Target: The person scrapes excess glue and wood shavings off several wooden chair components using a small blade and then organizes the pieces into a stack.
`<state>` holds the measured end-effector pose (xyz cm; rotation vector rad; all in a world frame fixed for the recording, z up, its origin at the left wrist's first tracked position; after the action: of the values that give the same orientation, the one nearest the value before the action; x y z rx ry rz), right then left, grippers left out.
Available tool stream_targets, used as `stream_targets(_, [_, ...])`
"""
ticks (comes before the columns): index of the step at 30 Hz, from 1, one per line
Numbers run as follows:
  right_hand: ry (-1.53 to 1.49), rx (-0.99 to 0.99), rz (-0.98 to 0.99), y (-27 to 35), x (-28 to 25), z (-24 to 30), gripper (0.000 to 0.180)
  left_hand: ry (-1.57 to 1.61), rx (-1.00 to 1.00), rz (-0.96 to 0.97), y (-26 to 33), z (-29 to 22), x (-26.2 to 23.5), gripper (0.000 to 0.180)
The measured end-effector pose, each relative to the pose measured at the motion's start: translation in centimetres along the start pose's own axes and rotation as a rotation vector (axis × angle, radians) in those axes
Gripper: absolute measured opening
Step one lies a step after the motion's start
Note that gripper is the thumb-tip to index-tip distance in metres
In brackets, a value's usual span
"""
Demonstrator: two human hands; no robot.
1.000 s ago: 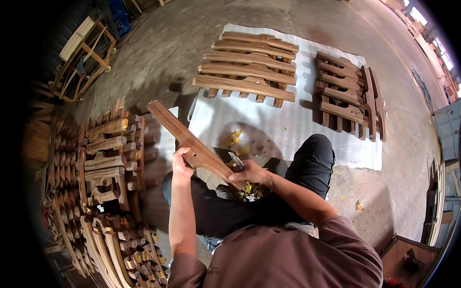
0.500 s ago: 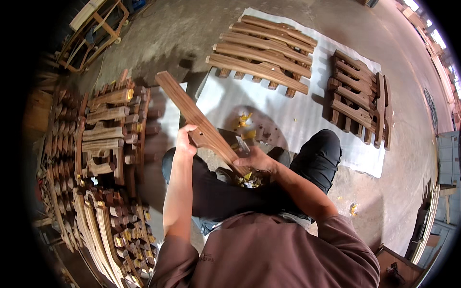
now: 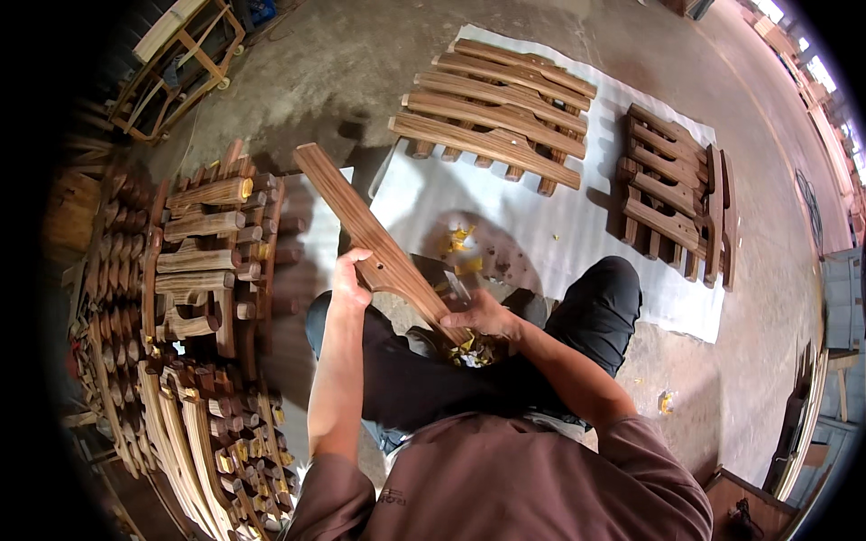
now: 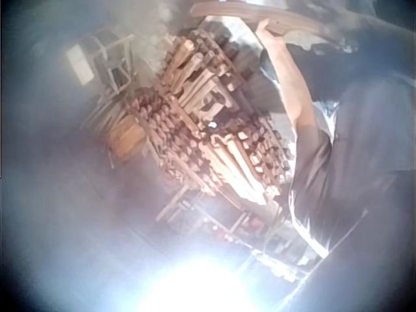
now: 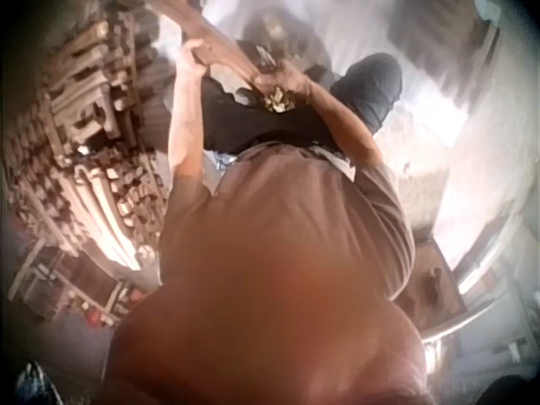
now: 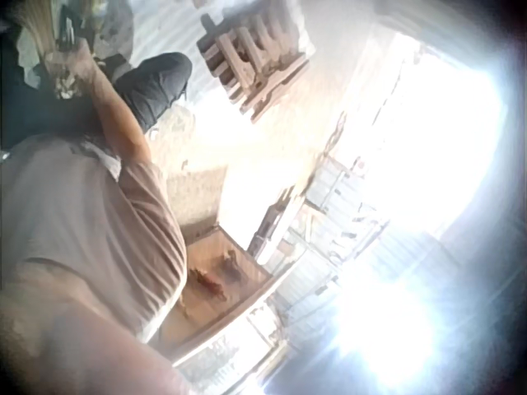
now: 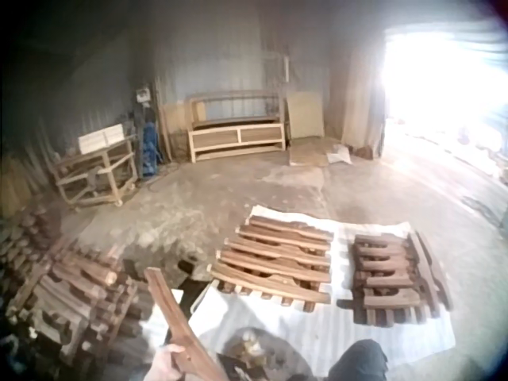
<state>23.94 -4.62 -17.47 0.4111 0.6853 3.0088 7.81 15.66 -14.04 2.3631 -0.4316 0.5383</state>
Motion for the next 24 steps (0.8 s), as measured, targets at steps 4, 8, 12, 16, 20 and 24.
stream_targets(4, [-0.040,-0.039,-0.009,-0.4,0.0,-0.5,0.048,0.001,0.045,0.033,-0.6,-0.1,0.1,0.049])
stream_targets(8, [-0.194,0.126,0.041,0.9,1.0,0.6,0.043,0.011,0.035,-0.001,-1.6,0.7,-2.3,0.049])
stream_targets(12, [-0.143,0.129,-0.004,0.6,0.7,0.2,0.044,0.065,0.005,0.053,-1.5,0.9,-1.2,0.048])
stream_targets(16, [-0.093,0.053,0.051,-0.3,-0.2,-1.0,0.048,0.045,0.039,0.051,-1.2,0.9,-0.5,0.049])
stream_targets(20, [-0.091,0.098,0.070,-0.4,0.3,-1.0,0.046,0.016,0.002,-0.036,-0.5,0.4,-0.5,0.048])
stream_targets(24, [-0.065,0.059,0.107,0.0,1.0,0.2,0.047,0.032,0.013,0.013,-0.5,0.2,-0.8,0.049])
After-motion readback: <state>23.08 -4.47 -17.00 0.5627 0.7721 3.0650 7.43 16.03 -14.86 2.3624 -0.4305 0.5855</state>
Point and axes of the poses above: each hand's wrist, its own y-axis away from the middle knuckle, its own x-axis out of the palm, z = x × y, the point moved 3 cm from there along -y, towards the middle knuckle, and after that the axes turned 5 degrees about x, right-handed, at the moved point
